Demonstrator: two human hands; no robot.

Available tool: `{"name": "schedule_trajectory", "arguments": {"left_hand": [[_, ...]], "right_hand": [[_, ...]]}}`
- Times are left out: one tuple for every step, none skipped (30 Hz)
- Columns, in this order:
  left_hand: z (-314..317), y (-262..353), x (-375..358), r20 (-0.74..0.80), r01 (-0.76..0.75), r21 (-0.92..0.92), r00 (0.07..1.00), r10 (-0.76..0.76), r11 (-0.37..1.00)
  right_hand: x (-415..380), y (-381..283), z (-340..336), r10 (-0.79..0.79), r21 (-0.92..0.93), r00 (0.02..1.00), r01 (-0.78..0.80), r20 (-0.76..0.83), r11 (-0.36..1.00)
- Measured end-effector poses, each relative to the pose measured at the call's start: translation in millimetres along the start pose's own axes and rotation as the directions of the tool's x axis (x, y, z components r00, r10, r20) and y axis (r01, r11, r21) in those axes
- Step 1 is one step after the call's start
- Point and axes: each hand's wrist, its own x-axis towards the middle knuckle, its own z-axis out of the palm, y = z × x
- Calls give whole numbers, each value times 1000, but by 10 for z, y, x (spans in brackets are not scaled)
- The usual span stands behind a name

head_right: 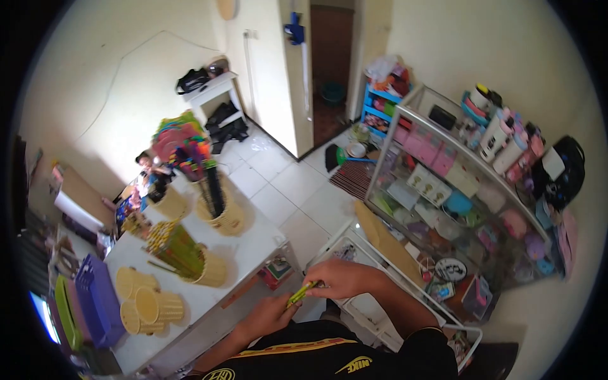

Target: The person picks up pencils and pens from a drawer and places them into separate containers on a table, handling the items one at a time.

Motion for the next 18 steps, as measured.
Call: {"name": "schedule_trajectory", "arguments": {"left_hand": [[-72, -11, -78, -95, -23, -65, 995, 17, 998], [-140, 30, -170, -131, -7, -66, 991, -2, 998], [-272, 164, -240, -245, -12, -211, 969, -42, 977], [-365, 239, -291, -351, -40, -348, 932, -91, 937], [-385, 232, -334, -380, -33, -350, 918, -110, 936], [-387, 206, -369, -486, -103, -345, 870, -84, 933], [-388, 181, -410, -583, -171, -331, 811, -59, 928], [-393, 164, -448, -602, -162, -336, 795, -79, 928], [-401, 145, -481, -621, -187, -370, 778, -93, 910], [-415, 125, -517, -640, -215, -401, 762, -104, 890], [-435, 100, -577, -652, -212, -407, 749, -119, 889], [-464, 64, -647, -596, -209, -450, 795, -117, 869], [-481, 33, -718, -533, -201, -493, 839, -111, 846], [-486, 18, -780, -540, -199, -500, 832, -124, 843], [-496, 7, -829, -527, -201, -544, 838, -144, 815], [-504, -3, -873, -510, -203, -587, 844, -163, 784], [-514, -22, -914, -514, -203, -592, 840, -171, 780], [-533, -42, -943, -541, -228, -598, 822, -178, 768]], "right_hand": [[109, -238, -88, 101, 216, 990, -78, -101, 973], [235, -393, -119, 223, 432, 960, -132, -168, 892], [374, -445, -69, 195, 418, 970, -119, -143, 901], [498, -488, 22, 182, 554, 929, 29, -322, 832], [613, -529, 120, 205, 652, 853, 190, -480, 734], [743, -549, 219, 184, 652, 871, 187, -457, 734], [875, -558, 333, 170, 642, 826, 270, -537, 717], [988, -588, 417, 163, 626, 773, 349, -613, 697], [1085, -642, 470, 151, 633, 791, 342, -593, 695], [1172, -695, 514, 144, 606, 757, 378, -638, 700], [1228, -738, 545, 138, 577, 718, 412, -682, 705], [1270, -773, 545, 131, 583, 732, 406, -668, 704], [1311, -814, 528, 95, 534, 692, 454, -716, 714], [1348, -854, 499, 62, 482, 646, 499, -761, 720], [1369, -871, 409, -28, 342, 588, 508, -809, 790], [1394, -892, 297, -86, 260, 521, 554, -849, 790], [1420, -921, 178, -142, 175, 448, 594, -883, 785], [1435, -965, 45, -166, 106, 361, 625, -918, 773]]}}
